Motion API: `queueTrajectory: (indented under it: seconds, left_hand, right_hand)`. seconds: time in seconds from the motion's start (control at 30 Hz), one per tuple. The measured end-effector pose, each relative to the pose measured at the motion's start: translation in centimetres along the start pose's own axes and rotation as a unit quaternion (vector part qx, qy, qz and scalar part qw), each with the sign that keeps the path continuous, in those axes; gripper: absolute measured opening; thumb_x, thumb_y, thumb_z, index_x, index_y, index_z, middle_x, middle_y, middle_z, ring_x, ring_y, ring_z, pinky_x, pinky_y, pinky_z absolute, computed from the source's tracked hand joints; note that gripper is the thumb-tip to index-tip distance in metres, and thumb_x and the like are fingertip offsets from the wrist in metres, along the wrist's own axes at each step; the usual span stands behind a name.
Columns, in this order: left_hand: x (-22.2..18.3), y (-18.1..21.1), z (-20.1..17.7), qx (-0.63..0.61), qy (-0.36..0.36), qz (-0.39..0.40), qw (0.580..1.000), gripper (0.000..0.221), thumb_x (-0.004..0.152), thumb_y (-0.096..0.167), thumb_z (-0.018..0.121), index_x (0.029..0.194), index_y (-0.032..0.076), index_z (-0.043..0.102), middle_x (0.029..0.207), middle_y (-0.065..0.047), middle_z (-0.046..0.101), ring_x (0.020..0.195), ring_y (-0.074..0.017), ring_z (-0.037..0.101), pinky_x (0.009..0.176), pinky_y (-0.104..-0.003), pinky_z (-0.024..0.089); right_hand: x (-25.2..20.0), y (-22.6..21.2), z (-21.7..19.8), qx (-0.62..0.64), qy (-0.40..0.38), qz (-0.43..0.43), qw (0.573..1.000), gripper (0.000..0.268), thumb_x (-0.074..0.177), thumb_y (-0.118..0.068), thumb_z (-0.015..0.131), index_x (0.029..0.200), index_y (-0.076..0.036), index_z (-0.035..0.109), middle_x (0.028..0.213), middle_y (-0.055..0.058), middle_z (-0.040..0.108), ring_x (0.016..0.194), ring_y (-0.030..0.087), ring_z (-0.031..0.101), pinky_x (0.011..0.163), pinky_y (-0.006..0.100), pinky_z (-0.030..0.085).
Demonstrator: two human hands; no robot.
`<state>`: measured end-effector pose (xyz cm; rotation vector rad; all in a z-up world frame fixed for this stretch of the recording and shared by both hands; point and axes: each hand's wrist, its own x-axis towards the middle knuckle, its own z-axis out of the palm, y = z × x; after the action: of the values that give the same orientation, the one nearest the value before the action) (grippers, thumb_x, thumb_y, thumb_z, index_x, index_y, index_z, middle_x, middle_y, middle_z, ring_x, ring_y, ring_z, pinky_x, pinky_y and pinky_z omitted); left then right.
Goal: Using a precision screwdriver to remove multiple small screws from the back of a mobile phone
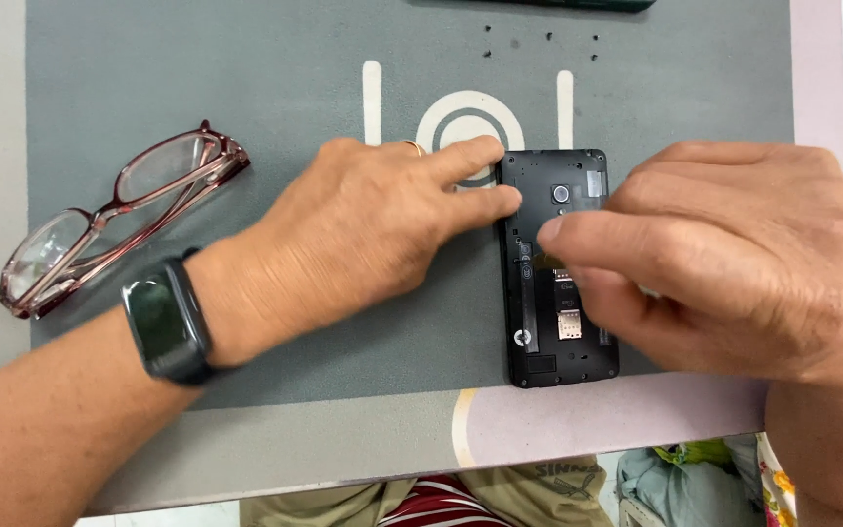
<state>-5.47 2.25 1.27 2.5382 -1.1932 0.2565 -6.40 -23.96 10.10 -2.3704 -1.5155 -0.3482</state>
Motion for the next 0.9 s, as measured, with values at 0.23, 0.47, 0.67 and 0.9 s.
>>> queueTrajectory:
  seconds: [0.23, 0.47, 0.67, 0.9]
  left_hand:
    - [0.1, -0.4, 0.0, 0.035, -0.016, 0.006, 0.999, 0.062, 0.083, 0.005, 0.069, 0.139, 0.032, 0.067, 0.136, 0.007, 0.057, 0.071, -0.028, 0.071, 0.034, -0.045, 0.047]
    - [0.2, 0.2, -0.3, 0.021, -0.01, 0.002, 1.0, 0.062, 0.083, -0.002, 0.067, 0.135, 0.031, 0.063, 0.135, 0.0, 0.055, 0.065, -0.0319, 0.067, 0.034, -0.05, 0.046]
    - [0.3, 0.2, -0.5, 0.011, -0.013, 0.0, 1.0, 0.059, 0.085, 0.001, 0.067, 0.136, 0.03, 0.064, 0.137, -0.001, 0.055, 0.067, -0.0325, 0.068, 0.036, -0.052, 0.048]
    - [0.3, 0.2, -0.5, 0.013, -0.027, 0.002, 1.0, 0.062, 0.083, 0.001, 0.068, 0.136, 0.03, 0.063, 0.138, -0.001, 0.054, 0.069, -0.0331, 0.069, 0.035, -0.051, 0.048]
  right_hand:
    - [0.2, 0.0, -0.1, -0.016, 0.006, -0.023, 1.0, 0.015, 0.106, 0.011, 0.07, 0.11, -0.003, 0.072, 0.069, 0.007, 0.048, 0.06, 0.031, 0.048, 0.065, 0.042, 0.053]
    - [0.1, -0.1, 0.2, -0.004, 0.008, -0.021, 1.0, 0.022, 0.1, 0.012, 0.067, 0.111, -0.007, 0.072, 0.076, 0.007, 0.058, 0.063, 0.03, 0.054, 0.064, 0.041, 0.052]
    - [0.1, 0.2, -0.2, -0.012, -0.008, -0.02, 1.0, 0.011, 0.106, -0.003, 0.073, 0.116, -0.007, 0.071, 0.077, 0.006, 0.058, 0.063, 0.03, 0.054, 0.065, 0.041, 0.05]
    - [0.1, 0.2, -0.3, -0.004, 0.005, -0.023, 1.0, 0.011, 0.109, -0.009, 0.082, 0.113, -0.003, 0.074, 0.073, 0.007, 0.056, 0.059, 0.031, 0.051, 0.063, 0.041, 0.051]
